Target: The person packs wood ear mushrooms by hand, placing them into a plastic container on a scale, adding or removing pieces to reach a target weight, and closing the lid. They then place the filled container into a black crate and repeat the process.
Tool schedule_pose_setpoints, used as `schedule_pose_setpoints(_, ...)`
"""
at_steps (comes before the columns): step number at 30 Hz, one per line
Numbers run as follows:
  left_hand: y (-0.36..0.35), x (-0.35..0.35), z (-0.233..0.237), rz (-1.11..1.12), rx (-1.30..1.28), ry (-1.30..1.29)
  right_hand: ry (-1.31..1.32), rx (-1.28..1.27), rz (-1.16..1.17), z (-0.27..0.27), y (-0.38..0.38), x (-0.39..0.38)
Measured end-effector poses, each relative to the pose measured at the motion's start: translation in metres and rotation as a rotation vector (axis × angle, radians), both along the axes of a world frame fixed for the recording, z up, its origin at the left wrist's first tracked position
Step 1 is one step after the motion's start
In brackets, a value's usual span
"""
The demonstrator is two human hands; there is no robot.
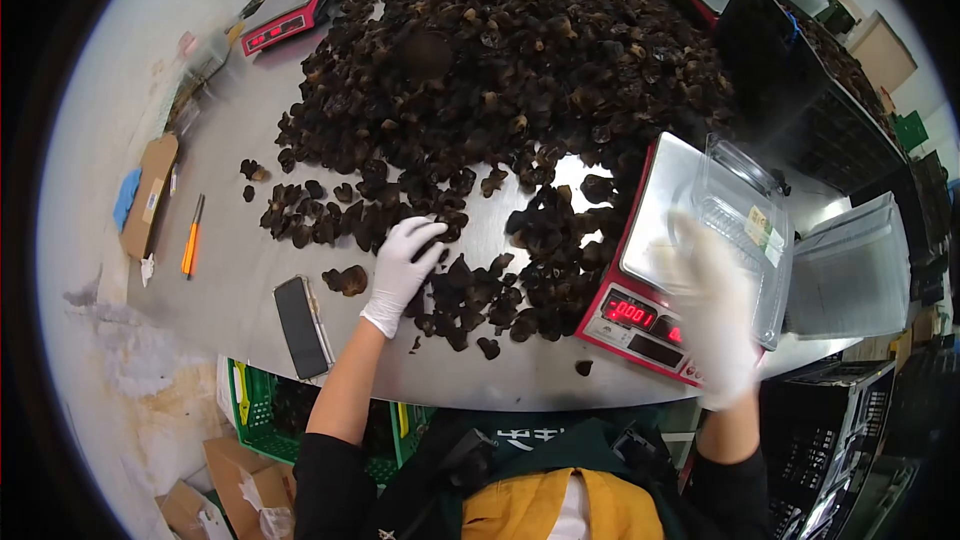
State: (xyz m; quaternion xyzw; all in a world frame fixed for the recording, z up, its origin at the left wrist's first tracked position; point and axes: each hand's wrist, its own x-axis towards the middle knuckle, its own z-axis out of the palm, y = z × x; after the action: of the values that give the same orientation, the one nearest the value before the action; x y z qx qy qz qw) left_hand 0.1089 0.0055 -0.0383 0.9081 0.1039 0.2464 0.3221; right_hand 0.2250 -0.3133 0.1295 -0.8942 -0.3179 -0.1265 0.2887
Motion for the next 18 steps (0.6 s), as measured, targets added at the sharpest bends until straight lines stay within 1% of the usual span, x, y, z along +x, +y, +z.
schedule_pose_setpoints(1,0.006,0.001,0.001,0.035,-0.101,-0.032,0.103,0.106,-0.133,0.015,-0.029,0.005)
schedule_pose_setpoints(2,0.01,0.004,0.004,0.071,-0.203,-0.064,0.044,-0.05,-0.366,0.026,-0.055,0.014)
schedule_pose_setpoints(4,0.006,0.012,0.024,0.143,-0.333,-0.047,-0.247,-0.329,-0.496,0.006,-0.13,0.042)
schedule_pose_setpoints(5,-0.001,0.022,0.035,0.117,-0.349,-0.07,-0.082,-0.357,-0.575,-0.015,-0.169,0.057)
schedule_pose_setpoints(6,-0.012,0.033,0.047,0.092,-0.365,-0.093,0.085,-0.383,-0.649,-0.029,-0.192,0.064)
schedule_pose_setpoints(7,-0.033,0.045,0.07,0.064,-0.443,-0.09,0.317,-0.215,-0.621,-0.03,-0.19,0.06)
schedule_pose_setpoints(8,-0.057,0.061,0.091,-0.023,-0.532,-0.144,0.545,-0.041,-0.579,-0.03,-0.182,0.056)
schedule_pose_setpoints(9,-0.077,0.077,0.099,-0.117,-0.47,-0.162,0.7,0.112,-0.584,-0.031,-0.169,0.05)
schedule_pose_setpoints(10,-0.097,0.096,0.107,-0.251,-0.189,-0.378,0.723,0.176,-0.572,-0.045,-0.17,0.05)
schedule_pose_setpoints(11,-0.119,0.111,0.123,-0.424,-0.163,-0.431,0.725,0.242,-0.545,-0.059,-0.172,0.049)
schedule_pose_setpoints(12,-0.146,0.117,0.131,-0.5,-0.217,-0.368,0.726,0.31,-0.516,-0.067,-0.171,0.05)
schedule_pose_setpoints(14,-0.187,0.147,0.132,-0.633,0.129,-0.515,0.705,0.353,-0.494,-0.066,-0.15,0.043)
schedule_pose_setpoints(15,-0.208,0.157,0.127,-0.657,0.156,-0.519,0.693,0.422,-0.491,-0.071,-0.145,0.043)
schedule_pose_setpoints(16,-0.222,0.16,0.123,-0.744,0.222,-0.275,0.68,0.491,-0.489,-0.075,-0.139,0.042)
schedule_pose_setpoints(17,-0.229,0.161,0.117,-0.762,0.326,-0.179,0.725,0.415,-0.528,-0.06,-0.129,0.036)
schedule_pose_setpoints(18,-0.23,0.159,0.118,-0.777,0.429,-0.08,0.729,0.416,-0.521,-0.057,-0.128,0.036)
